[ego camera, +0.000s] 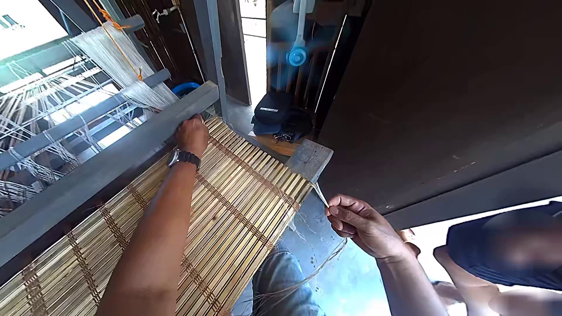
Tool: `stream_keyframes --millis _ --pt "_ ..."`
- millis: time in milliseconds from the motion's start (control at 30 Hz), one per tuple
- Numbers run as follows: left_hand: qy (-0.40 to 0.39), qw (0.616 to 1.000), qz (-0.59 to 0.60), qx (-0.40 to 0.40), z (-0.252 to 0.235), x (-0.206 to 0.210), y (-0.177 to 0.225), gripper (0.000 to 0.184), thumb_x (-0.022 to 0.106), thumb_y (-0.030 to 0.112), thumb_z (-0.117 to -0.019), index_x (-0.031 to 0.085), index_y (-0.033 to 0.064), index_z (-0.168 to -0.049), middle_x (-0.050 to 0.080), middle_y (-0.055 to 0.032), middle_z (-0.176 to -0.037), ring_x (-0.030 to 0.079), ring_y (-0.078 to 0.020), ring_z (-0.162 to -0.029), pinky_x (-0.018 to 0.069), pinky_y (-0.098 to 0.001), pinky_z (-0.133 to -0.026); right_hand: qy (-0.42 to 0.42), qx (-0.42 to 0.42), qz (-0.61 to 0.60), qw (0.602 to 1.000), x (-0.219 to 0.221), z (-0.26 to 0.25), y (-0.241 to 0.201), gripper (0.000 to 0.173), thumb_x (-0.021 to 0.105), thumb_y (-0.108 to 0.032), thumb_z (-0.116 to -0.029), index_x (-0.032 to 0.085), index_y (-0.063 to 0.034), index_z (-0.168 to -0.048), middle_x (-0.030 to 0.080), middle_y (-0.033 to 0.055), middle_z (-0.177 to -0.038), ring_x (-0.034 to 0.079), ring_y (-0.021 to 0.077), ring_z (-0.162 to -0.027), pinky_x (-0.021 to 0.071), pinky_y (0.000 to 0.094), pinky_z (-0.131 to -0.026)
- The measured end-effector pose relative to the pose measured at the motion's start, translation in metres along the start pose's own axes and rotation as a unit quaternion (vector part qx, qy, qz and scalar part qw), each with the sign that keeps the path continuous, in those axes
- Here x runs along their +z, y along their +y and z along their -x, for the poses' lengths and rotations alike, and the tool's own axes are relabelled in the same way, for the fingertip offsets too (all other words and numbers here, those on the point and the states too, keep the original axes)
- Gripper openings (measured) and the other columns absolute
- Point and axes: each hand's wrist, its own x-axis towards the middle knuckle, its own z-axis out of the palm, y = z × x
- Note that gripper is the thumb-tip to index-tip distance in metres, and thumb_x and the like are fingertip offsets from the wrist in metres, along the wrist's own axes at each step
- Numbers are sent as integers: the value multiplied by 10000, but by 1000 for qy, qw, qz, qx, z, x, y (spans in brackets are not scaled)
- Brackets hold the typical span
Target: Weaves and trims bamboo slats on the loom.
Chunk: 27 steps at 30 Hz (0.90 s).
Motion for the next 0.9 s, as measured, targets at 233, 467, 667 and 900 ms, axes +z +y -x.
stream_keyframes --millis 233,467,667,900 --pt "-33 991 76 106 0 -7 -22 218 513 172 -1036 659 41 -1132 704 -229 -985 685 -425 -1002 510 -648 -867 -10 -43 23 999 4 -12 -23 148 582 -177 -1026 712 -125 -977 569 -51 -657 450 -13 -487 376 136 -446" --pt "-67 972 182 133 6 -18 -36 197 548 156 -1048 668 31 -1143 701 -167 -956 692 -307 -827 562 -550 -788 -12 -97 41 994 16 -43 -66 220 511 -164 -1043 709 -130 -953 562 -51 -641 453 -4 -474 412 147 -455" --pt "-133 934 320 86 15 -25 -42 173 528 108 -1068 616 23 -1190 723 -103 -889 612 -154 -529 548 -328 -525 7 -73 12 997 45 -110 -90 288 367 -178 -1090 633 -134 -988 586 -5 -798 437 19 -473 412 155 -427" --pt "-187 906 374 63 20 -35 -46 163 508 101 -1082 601 26 -1194 760 -115 -1026 674 -162 -558 578 -307 -530 53 0 100 994 102 -189 -82 167 455 -150 -1084 606 -84 -1055 591 4 -772 489 72 -515 458 227 -468"
